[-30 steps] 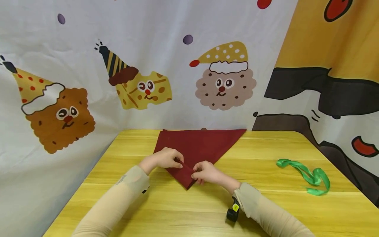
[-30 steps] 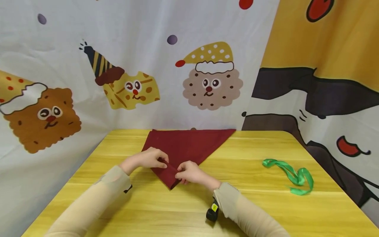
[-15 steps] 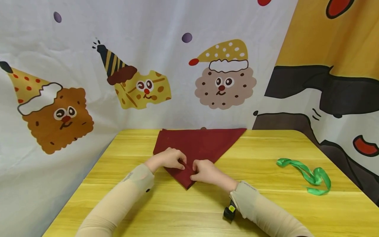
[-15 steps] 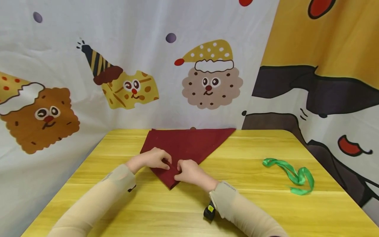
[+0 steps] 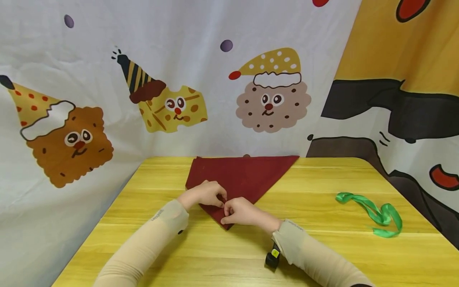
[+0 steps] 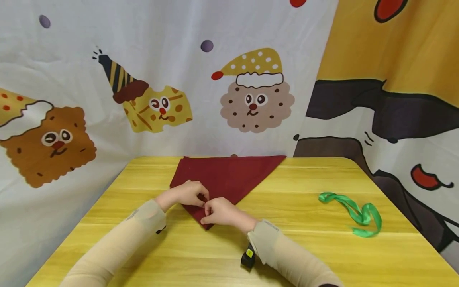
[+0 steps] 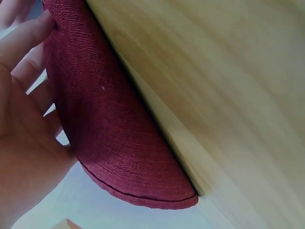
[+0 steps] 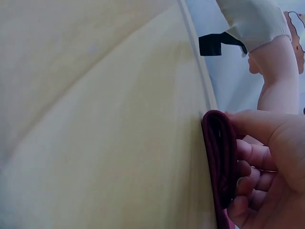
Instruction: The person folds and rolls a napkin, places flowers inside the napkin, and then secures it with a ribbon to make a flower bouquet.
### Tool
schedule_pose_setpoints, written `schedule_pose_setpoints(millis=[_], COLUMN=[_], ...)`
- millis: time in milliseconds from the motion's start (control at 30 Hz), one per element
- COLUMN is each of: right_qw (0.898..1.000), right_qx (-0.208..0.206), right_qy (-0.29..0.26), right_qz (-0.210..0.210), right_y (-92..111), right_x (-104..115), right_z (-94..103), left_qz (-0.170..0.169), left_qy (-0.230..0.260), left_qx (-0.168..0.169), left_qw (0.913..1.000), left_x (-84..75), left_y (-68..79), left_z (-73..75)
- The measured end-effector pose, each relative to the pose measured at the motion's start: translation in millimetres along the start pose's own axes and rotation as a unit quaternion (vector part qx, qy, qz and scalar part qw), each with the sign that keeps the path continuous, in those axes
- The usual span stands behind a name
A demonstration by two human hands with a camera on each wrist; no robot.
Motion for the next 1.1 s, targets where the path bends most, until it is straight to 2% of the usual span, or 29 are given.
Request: schedule_pose_setpoints(millis=[133,333,533,733,900,1100], right_qw=[1.0,0.999,0.998,0.997,0.997,0.998], right_qx=[0.012,0.026,0.026,0.027,0.032,0.04], right_qy=[-0.016,-0.04,-0.057,-0.066,-0.07,-0.039], right_qz=[-0.015,-0.025,-0.031,-0.017,-0.011,0.016], right_y=[0,1,4,7,9,10], right_x=[-6,-14,-19,-22,-22,-13], right_z=[-2.8,-5.6,-5.0,-4.9,-6.0,-6.5], left_qz=[0.003,0.004,-0.04,-0.071,-0.071,-0.064], left_qy=[-0.013,-0.006,0.005,0.069,0.096,0.113], left_qx=[-0.011,-0.036,-0.049,-0.006,0.032,0.053], left_qw=[0.9998,0.9993,0.998,0.9951,0.9923,0.9901], left_x=[2.6,3.9,-1.9,-6.8,-6.7,-2.2], left_y=[3.9,16.5,30.8,37.8,41.1,41.6], left_z=[1.1,9.6,11.7,2.7,-4.8,-9.2])
Point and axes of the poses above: each hand's wrist, its own y-axis away from the middle knuckle, its own z-axis out of the back of the hand, x = y × z, the point moved 8 cm from there along -y, towards the middle knuckle, and after that the axes turned 5 degrees about -y, right-handed, at the moved point
